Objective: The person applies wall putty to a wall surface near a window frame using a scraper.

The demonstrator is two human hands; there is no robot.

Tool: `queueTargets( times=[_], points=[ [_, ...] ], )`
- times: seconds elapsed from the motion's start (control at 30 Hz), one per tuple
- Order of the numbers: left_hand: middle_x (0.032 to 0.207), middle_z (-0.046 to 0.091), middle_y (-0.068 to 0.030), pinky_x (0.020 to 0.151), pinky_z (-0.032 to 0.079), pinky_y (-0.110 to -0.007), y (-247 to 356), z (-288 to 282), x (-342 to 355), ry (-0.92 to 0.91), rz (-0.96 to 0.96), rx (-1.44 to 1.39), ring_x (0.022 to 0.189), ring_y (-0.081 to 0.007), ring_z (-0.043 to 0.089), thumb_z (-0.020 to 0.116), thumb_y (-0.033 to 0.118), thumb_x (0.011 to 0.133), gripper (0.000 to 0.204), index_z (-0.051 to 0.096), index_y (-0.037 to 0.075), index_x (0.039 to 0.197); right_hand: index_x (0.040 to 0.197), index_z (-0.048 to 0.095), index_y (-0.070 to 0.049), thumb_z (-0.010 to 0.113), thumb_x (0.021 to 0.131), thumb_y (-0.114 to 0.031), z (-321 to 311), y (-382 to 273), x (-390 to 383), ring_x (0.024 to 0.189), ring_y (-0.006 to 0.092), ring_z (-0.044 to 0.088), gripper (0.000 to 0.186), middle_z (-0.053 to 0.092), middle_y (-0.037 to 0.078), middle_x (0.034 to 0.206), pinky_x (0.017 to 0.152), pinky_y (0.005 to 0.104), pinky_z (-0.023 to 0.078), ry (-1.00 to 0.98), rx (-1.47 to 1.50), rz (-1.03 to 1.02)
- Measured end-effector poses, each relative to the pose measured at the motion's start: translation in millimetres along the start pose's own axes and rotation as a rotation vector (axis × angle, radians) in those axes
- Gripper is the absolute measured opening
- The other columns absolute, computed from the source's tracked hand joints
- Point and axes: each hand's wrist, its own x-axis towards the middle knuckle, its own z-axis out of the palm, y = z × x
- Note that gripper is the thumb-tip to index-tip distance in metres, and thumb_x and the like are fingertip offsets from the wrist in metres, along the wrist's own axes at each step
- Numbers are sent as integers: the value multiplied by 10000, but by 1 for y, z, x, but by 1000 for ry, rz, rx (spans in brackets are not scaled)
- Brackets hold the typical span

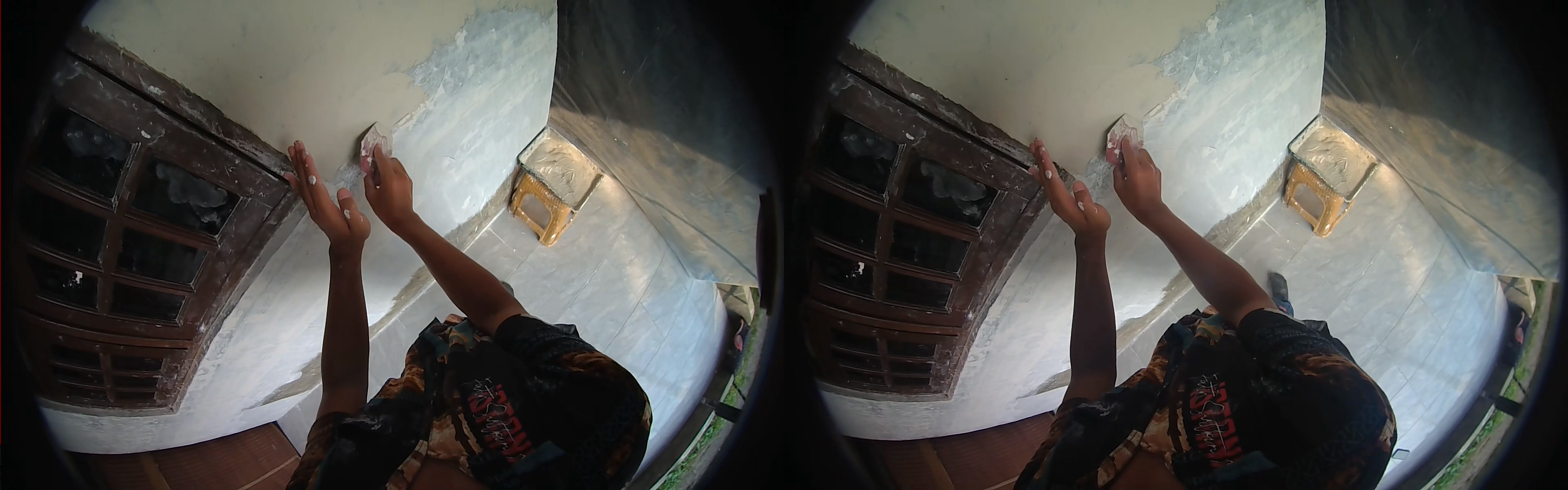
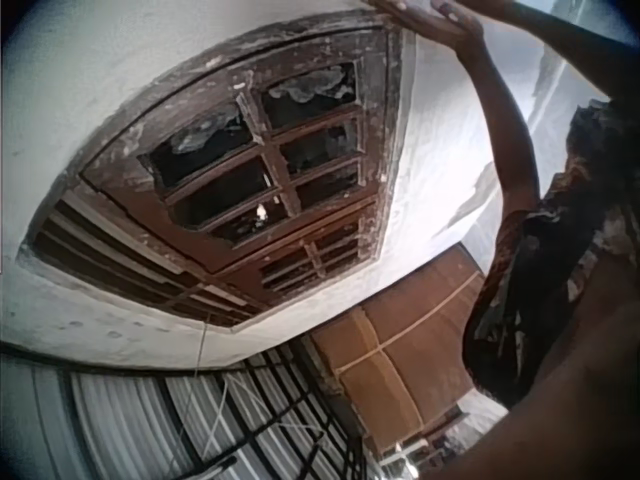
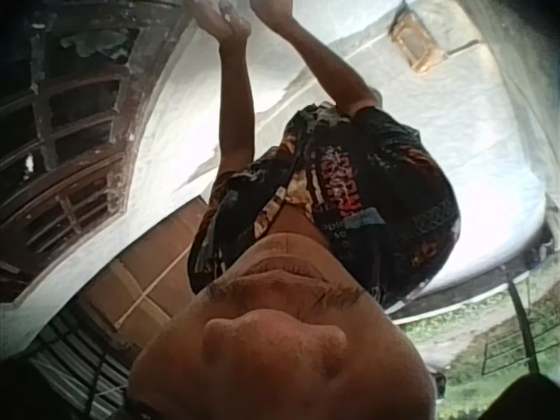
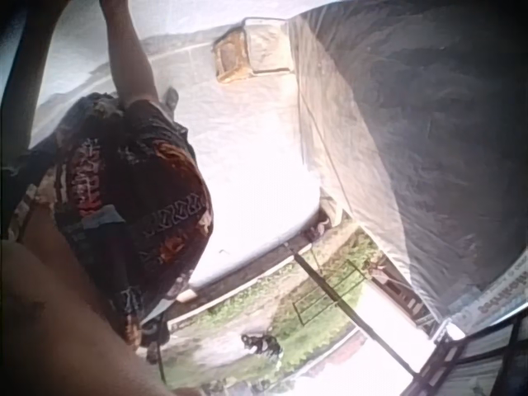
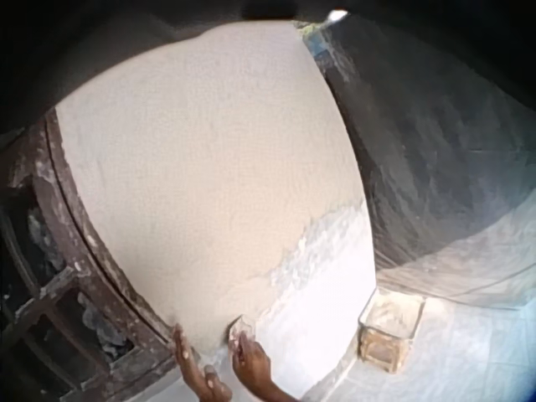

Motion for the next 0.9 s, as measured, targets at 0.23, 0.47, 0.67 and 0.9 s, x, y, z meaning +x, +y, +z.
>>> queueTargets(
  times=[0.23,0.47,0.67,0.9],
  points=[
    [1550,297,-254,1168,45,-600,-4,-9,-3,-2,-20,20,1470,-414,217,348,249,967,614,267,-86,1476,1230,584,35,660,769,27,-42,20,43,687,246,562,467,569,97,725,610,379,477,149,-22,-61],
    [1543,305,-261,1167,49,-604,2,7,-3,-15,-3,-17,1464,-418,231,351,230,958,608,276,-92,1468,1255,553,35,668,766,27,-1,18,2,710,266,594,502,596,102,770,653,390,513,58,-93,-68],
    [1541,306,-264,1163,53,-611,-3,-6,-5,0,-13,14,1459,-423,241,350,247,966,611,271,-88,1471,1173,629,7,653,789,11,-30,1,4,662,236,579,385,582,105,742,606,361,494,83,50,-24],
    [1542,320,-246,1173,55,-589,2,9,-2,3,11,7,1456,-402,265,330,242,962,610,273,-69,1484,1243,539,49,641,784,22,-15,33,40,725,303,583,471,597,154,817,680,406,498,114,-39,30]
  ],
)
